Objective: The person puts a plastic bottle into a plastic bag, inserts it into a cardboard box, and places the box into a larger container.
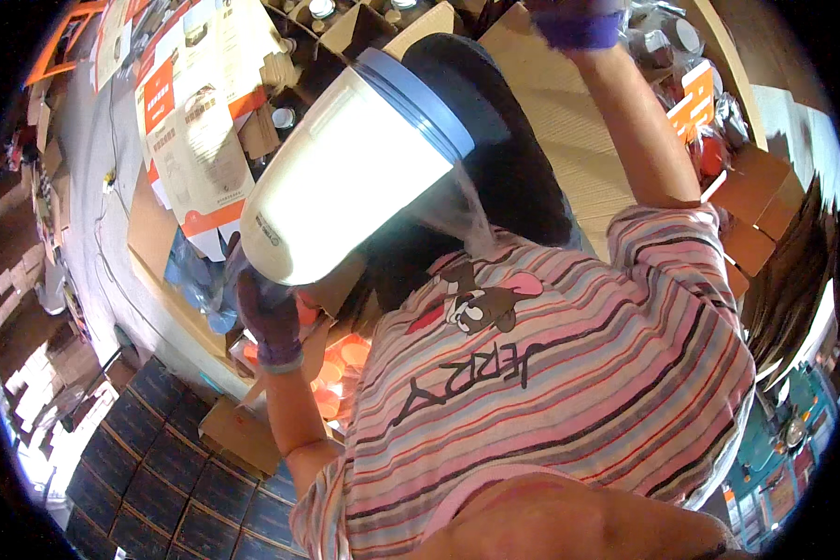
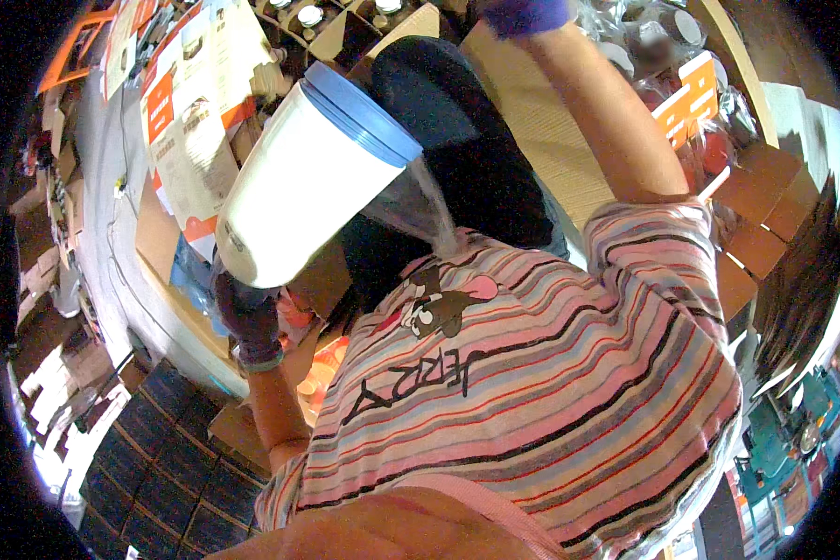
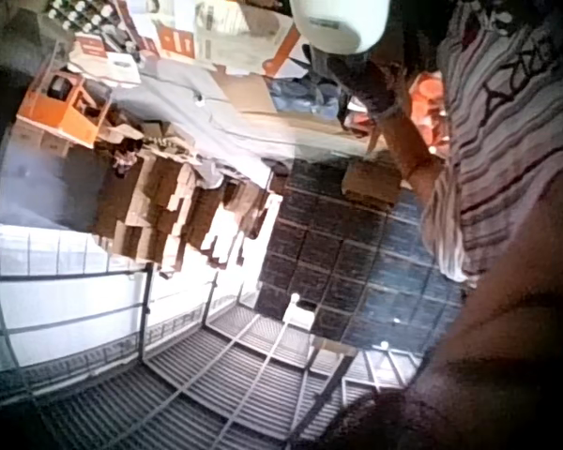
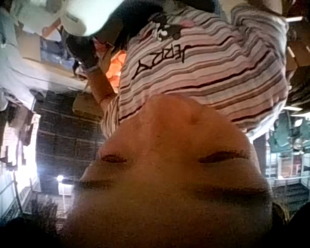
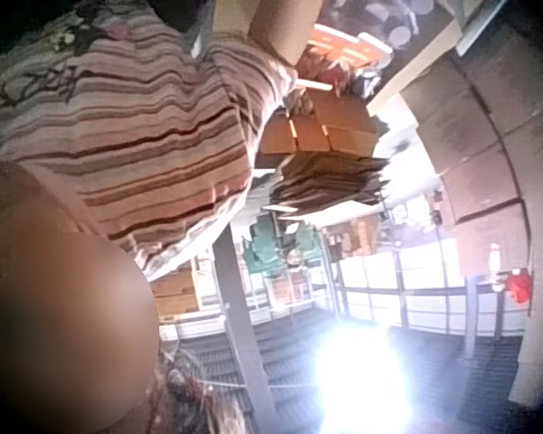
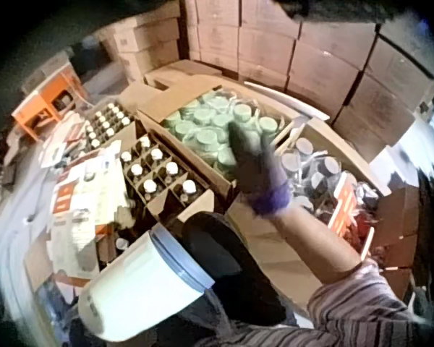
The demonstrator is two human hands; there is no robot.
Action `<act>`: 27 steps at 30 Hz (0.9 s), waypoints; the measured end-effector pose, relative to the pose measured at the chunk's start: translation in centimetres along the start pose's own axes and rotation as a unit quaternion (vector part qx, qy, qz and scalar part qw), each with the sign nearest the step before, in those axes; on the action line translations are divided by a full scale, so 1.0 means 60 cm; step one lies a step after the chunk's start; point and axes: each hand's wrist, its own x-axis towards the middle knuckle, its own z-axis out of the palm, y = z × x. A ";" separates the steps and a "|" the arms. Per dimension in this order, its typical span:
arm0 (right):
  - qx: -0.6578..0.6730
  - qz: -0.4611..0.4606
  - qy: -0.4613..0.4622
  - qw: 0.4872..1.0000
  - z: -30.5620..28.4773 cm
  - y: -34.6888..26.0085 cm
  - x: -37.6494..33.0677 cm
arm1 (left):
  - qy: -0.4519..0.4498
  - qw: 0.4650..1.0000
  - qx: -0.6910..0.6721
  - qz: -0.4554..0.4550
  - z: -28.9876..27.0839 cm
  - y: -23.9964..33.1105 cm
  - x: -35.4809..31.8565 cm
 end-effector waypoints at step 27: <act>-0.647 0.013 0.125 0.752 -0.019 0.055 0.004 | -0.031 0.995 0.059 -0.071 -0.028 -0.030 0.054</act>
